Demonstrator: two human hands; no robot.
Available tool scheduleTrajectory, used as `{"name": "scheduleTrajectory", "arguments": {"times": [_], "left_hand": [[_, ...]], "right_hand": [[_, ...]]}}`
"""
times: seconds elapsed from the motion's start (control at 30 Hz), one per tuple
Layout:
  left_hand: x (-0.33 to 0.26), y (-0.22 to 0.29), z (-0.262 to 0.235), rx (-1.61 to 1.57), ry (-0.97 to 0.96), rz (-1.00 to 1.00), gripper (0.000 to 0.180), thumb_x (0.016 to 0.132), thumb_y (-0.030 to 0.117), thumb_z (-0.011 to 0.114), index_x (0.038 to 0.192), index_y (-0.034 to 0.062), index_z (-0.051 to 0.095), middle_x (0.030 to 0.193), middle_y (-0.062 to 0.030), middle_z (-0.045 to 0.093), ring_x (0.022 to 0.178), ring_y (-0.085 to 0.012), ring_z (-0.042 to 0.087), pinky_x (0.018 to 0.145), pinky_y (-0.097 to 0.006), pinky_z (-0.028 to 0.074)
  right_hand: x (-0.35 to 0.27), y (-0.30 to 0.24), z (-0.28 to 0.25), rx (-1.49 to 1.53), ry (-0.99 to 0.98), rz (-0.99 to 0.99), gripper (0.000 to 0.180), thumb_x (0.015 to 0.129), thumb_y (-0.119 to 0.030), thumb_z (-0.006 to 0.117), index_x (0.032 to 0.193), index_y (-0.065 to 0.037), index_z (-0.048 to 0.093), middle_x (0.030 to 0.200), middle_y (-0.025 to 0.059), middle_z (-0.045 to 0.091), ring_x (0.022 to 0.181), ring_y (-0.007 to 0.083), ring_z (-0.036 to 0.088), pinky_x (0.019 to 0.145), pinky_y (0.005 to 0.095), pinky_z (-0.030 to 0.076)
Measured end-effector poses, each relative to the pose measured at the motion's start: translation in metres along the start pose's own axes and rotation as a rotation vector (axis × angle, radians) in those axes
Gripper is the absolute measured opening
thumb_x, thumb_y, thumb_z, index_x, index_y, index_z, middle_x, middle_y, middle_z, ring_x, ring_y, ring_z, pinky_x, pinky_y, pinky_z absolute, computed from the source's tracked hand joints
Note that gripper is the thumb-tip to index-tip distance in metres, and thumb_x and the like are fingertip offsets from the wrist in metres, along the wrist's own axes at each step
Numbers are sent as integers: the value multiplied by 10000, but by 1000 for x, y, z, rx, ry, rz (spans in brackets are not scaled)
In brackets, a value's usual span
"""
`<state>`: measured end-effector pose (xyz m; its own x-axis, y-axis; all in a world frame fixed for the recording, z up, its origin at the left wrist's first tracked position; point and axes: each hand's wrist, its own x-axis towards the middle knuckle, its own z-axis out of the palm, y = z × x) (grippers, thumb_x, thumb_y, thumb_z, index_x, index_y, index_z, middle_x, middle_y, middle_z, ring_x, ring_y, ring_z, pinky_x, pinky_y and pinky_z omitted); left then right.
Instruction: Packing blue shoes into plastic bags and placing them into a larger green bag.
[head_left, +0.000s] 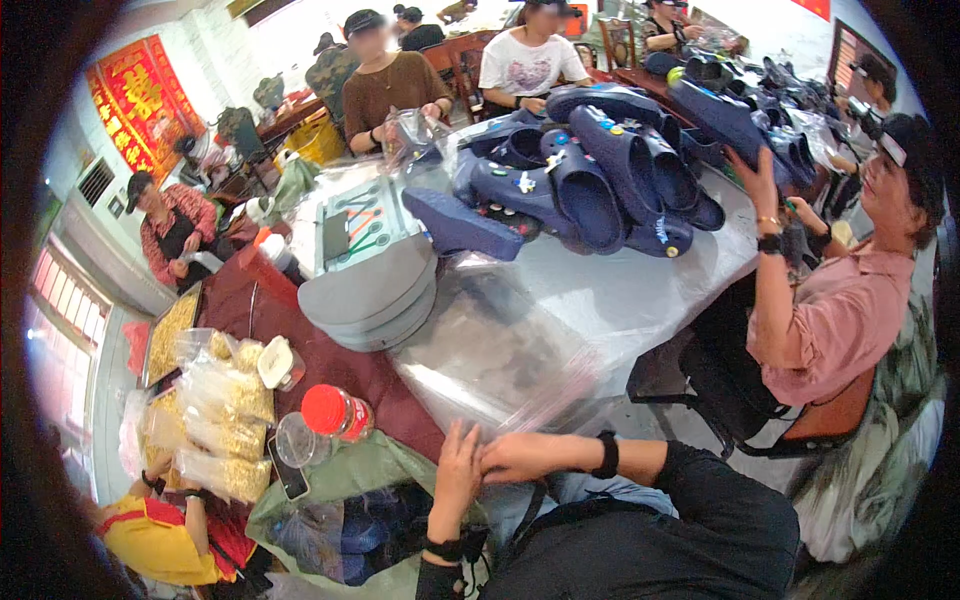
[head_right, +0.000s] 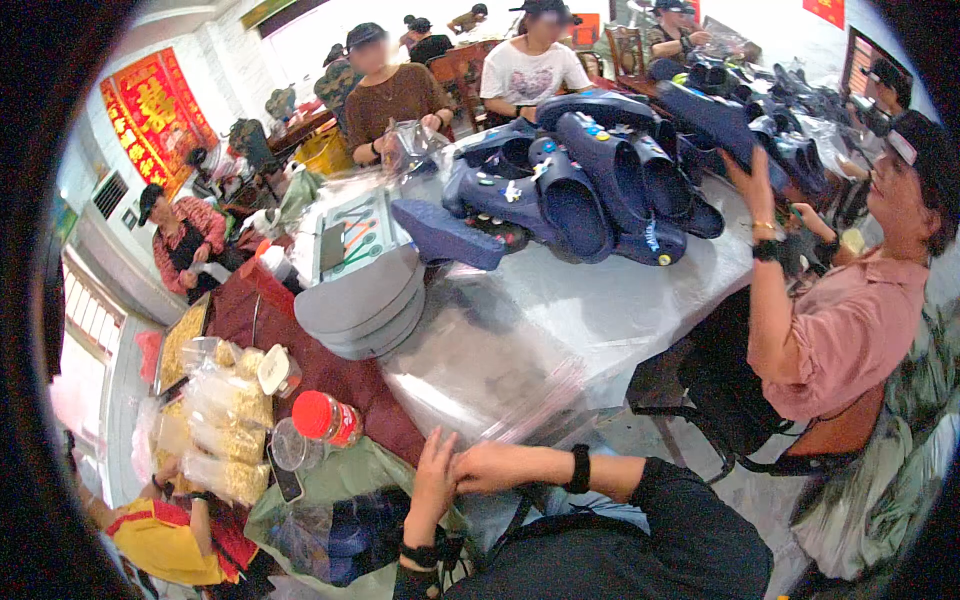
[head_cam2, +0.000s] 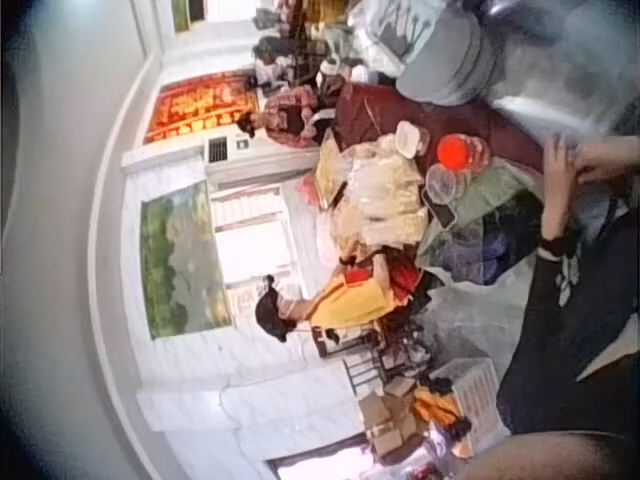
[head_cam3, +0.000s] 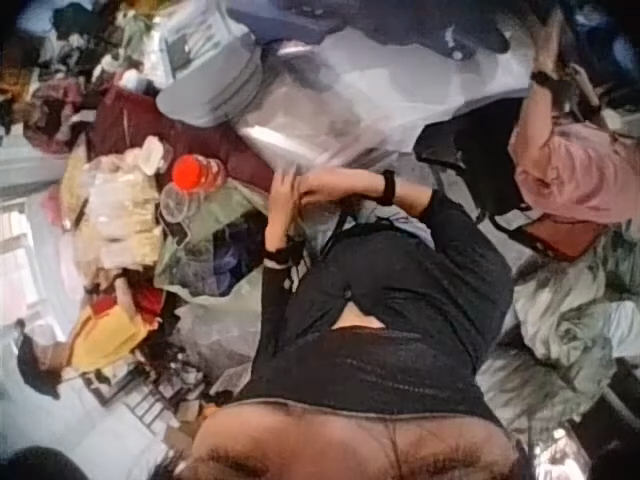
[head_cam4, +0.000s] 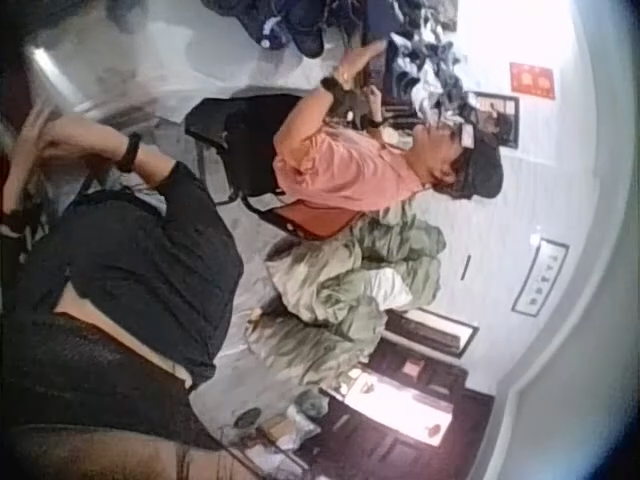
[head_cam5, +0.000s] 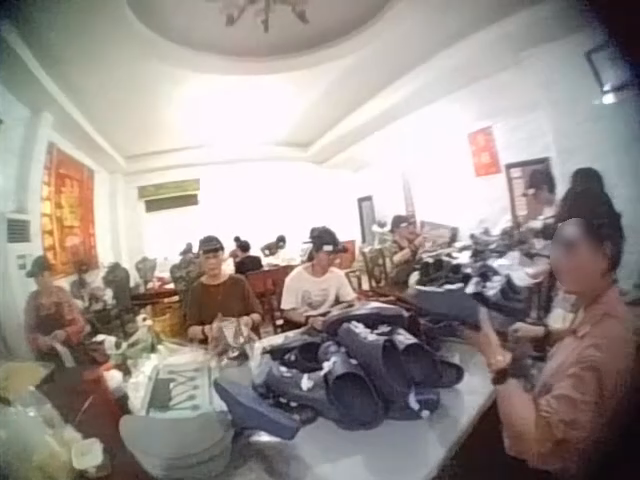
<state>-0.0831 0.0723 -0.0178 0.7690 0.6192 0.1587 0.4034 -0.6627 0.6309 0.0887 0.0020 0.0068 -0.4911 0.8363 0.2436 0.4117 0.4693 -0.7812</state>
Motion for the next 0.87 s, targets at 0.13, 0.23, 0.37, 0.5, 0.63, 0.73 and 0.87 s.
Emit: {"name": "scheduleTrajectory", "arguments": {"times": [0.13,0.23,0.37,0.5,0.63,0.73,0.87], "left_hand": [[34,-7,39,63,-2,158,457,845,170,600,1284,86,503,1381,-246,373,1268,-438,357,1048,-500,301],[49,-5,57,408,28,143,454,849,347,589,1274,196,537,1393,-221,371,1314,-442,276,1041,-628,196],[51,-2,68,479,1,75,443,860,372,569,1274,217,537,1395,-203,377,1311,-439,280,1042,-638,168],[51,-9,71,496,56,95,468,857,403,564,1292,236,521,1389,-180,393,1301,-428,301,1047,-637,151],[52,-12,72,502,74,102,470,850,415,571,1287,249,526,1370,-162,420,1286,-410,330,1048,-624,164],[51,-12,74,534,97,116,475,841,419,580,1283,252,530,1373,-161,419,1281,-406,337,1048,-618,168],[52,-14,72,522,93,102,484,833,422,588,1281,251,532,1380,-159,413,1281,-404,336,1048,-619,167]], "right_hand": [[-37,9,-44,-38,151,306,232,877,-234,580,993,-36,615,949,167,617,870,347,595,749,414,478],[-67,29,-66,-280,249,429,268,851,-256,588,1038,-65,612,987,153,609,937,346,577,797,425,469],[-95,45,-93,-370,450,487,314,832,-255,614,1078,-62,586,1050,145,576,980,349,558,838,431,451],[-100,58,-116,-434,599,519,521,813,-265,651,1253,-64,456,1213,180,495,1100,373,501,909,434,426],[-90,86,-147,-446,808,593,729,830,-310,658,1378,-3,288,1356,243,379,1214,376,437,992,418,376],[-72,112,-175,-32,1230,672,818,833,-357,666,1401,35,227,1388,267,336,1225,342,433,1017,392,351],[-56,133,-201,17,1355,535,907,829,-397,672,1447,-4,137,1415,181,315,1103,231,486,886,324,442]]}}
